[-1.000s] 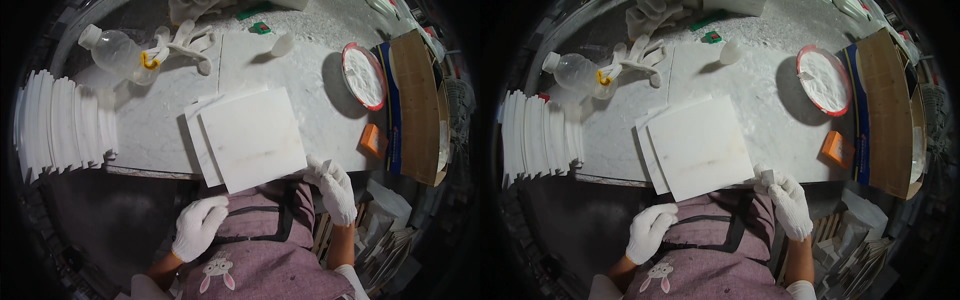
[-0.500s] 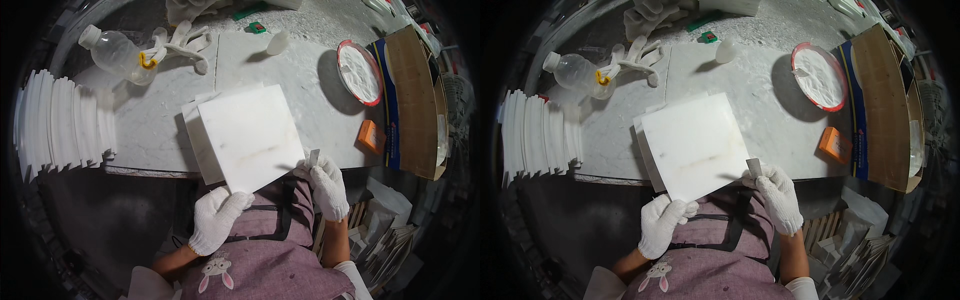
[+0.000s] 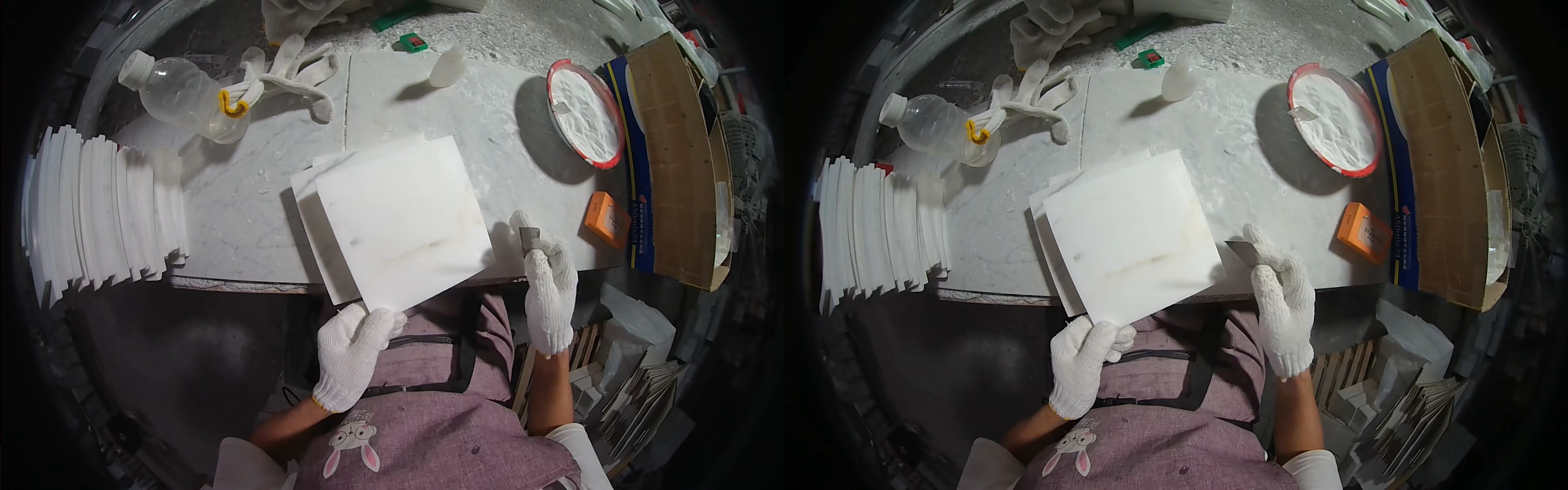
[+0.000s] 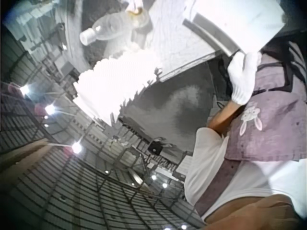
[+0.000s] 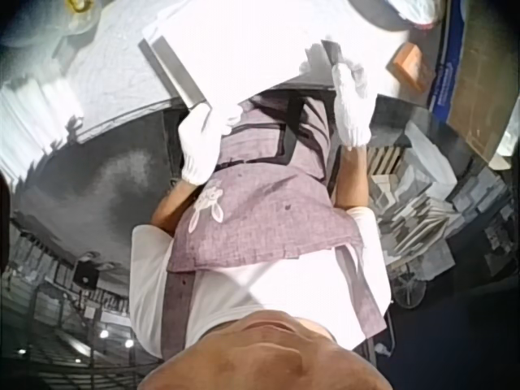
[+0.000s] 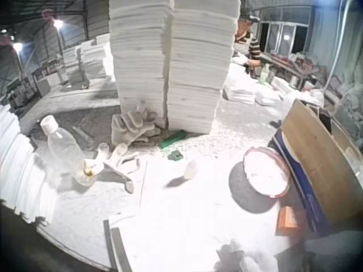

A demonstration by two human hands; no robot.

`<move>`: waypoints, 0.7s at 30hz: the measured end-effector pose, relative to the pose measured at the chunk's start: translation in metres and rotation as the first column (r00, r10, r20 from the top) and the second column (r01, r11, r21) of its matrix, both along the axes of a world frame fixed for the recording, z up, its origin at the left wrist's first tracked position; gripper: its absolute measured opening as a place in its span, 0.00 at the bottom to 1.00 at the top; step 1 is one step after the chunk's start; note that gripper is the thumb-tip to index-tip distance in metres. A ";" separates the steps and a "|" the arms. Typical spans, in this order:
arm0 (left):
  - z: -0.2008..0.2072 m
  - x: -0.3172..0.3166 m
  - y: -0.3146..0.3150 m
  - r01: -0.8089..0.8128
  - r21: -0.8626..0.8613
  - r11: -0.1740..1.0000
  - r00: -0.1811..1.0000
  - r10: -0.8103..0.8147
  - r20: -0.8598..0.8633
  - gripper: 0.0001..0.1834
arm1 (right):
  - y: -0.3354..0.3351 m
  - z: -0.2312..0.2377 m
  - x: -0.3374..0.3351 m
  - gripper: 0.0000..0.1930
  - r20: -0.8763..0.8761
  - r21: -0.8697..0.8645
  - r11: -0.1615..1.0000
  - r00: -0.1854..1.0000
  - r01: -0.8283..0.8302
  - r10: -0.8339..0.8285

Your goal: The person scrapes the edges of white rectangular tiles using a metal scraper, then stacks the finished tiles. The person repeats this process for multiple tiles.

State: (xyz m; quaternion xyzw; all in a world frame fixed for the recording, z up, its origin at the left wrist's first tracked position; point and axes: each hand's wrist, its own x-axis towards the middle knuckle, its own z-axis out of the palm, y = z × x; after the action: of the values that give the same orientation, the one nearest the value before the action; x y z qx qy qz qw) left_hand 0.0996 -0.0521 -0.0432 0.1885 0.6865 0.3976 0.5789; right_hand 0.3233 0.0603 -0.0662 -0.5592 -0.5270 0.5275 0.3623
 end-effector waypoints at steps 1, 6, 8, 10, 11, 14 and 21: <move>0.000 0.001 0.001 -0.020 -0.009 1.000 1.000 0.020 0.013 0.19 | 0.003 0.000 -0.004 0.13 -0.085 0.034 0.999 0.996 -0.016 0.018; -0.001 0.002 0.003 -0.057 -0.045 0.997 0.997 0.059 0.043 0.20 | 0.038 -0.003 -0.033 0.11 0.169 0.295 0.908 0.952 -0.296 0.256; -0.004 0.001 0.002 -0.066 -0.053 0.996 0.995 0.070 0.078 0.19 | 0.055 -0.003 -0.040 0.11 0.324 0.346 0.845 0.897 -0.407 0.300; -0.013 -0.003 -0.003 -0.087 -0.051 0.995 0.987 0.093 0.132 0.18 | 0.066 -0.005 -0.042 0.11 0.436 0.374 0.785 0.841 -0.494 0.322; -0.016 -0.004 -0.004 -0.093 -0.042 0.995 0.982 0.098 0.163 0.18 | 0.068 -0.005 -0.041 0.12 0.490 0.384 0.753 0.809 -0.535 0.325; -0.023 -0.006 -0.008 -0.103 -0.031 0.994 0.961 0.108 0.256 0.20 | 0.058 0.006 -0.034 0.13 0.479 0.357 0.738 0.791 -0.572 0.381; -0.029 -0.007 0.001 -0.083 -0.012 0.996 0.895 0.080 0.439 0.27 | 0.006 0.018 0.010 0.12 0.415 0.117 0.786 0.748 -0.608 0.517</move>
State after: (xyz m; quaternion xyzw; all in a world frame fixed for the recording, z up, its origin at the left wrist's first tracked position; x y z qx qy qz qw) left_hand 0.0927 -0.0507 -0.0723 0.0670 0.5442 0.4560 0.7009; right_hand 0.3329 0.0666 -0.0480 -0.4107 -0.7896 0.4311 0.1479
